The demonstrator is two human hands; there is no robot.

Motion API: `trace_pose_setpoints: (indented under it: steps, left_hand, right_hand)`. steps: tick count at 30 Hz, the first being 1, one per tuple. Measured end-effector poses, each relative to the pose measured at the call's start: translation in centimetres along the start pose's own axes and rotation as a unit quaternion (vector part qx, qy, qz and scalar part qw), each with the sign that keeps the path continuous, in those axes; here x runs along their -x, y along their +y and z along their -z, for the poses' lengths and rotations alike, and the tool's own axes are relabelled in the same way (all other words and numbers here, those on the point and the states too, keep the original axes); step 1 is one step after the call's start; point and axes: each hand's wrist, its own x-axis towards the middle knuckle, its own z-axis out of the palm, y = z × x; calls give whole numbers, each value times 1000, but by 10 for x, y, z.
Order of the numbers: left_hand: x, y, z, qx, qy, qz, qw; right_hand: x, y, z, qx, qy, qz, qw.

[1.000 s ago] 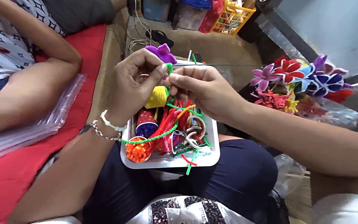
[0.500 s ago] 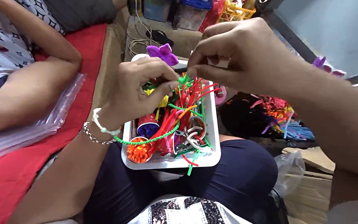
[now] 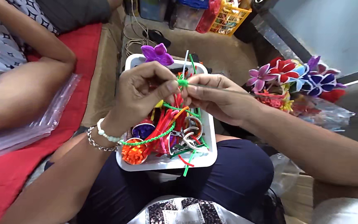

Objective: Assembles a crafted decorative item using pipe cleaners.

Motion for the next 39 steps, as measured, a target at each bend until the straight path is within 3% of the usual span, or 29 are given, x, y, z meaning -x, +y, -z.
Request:
trace_pose_setpoints:
  steps: [3, 8, 10, 15, 18, 20, 22, 25, 28, 30, 33, 36, 39]
  left_hand:
    - [0, -2, -3, -99, 69, 0, 993]
    - [7, 9, -11, -235, 112, 3, 965]
    - [8, 9, -11, -271, 123, 4, 955]
    - [-1, 4, -6, -313, 96, -40, 944]
    - [-3, 7, -1, -319, 29, -59, 946]
    - [-4, 8, 5, -316, -26, -81, 945]
    - [-5, 9, 10, -282, -88, -95, 950]
    - [-6, 7, 14, -169, -137, -80, 973]
    - [-4, 4, 10, -42, -136, -49, 989]
    - [-1, 4, 4, 34, -102, -10, 994]
    - [0, 1, -2, 73, -23, 20, 997]
    - [0, -1, -5, 4, 58, 17, 998]
    - [-1, -1, -4, -154, 106, -20, 982]
  right_hand:
    - [-6, 2, -11, 71, 97, 51, 991]
    - [-15, 8, -24, 278, 170, 170, 930]
    - [-22, 11, -20, 381, 183, 222, 879]
    - [-22, -20, -14, 637, 145, 285, 701]
    - [-17, -41, -10, 705, 78, 275, 649]
    - [-16, -52, -3, 707, 9, 251, 661]
    - [-18, -59, 7, 666, -74, 214, 710]
    - [-21, -58, 21, 525, -166, 137, 824]
    - [-17, -48, 24, 319, -195, 17, 927]
    - [-10, -28, 19, 186, -140, 8, 972]
    - [-3, -1, 1, 63, -28, 69, 995]
    - [-9, 12, -17, 85, 86, 139, 983]
    - [-15, 15, -30, 160, 174, 143, 961]
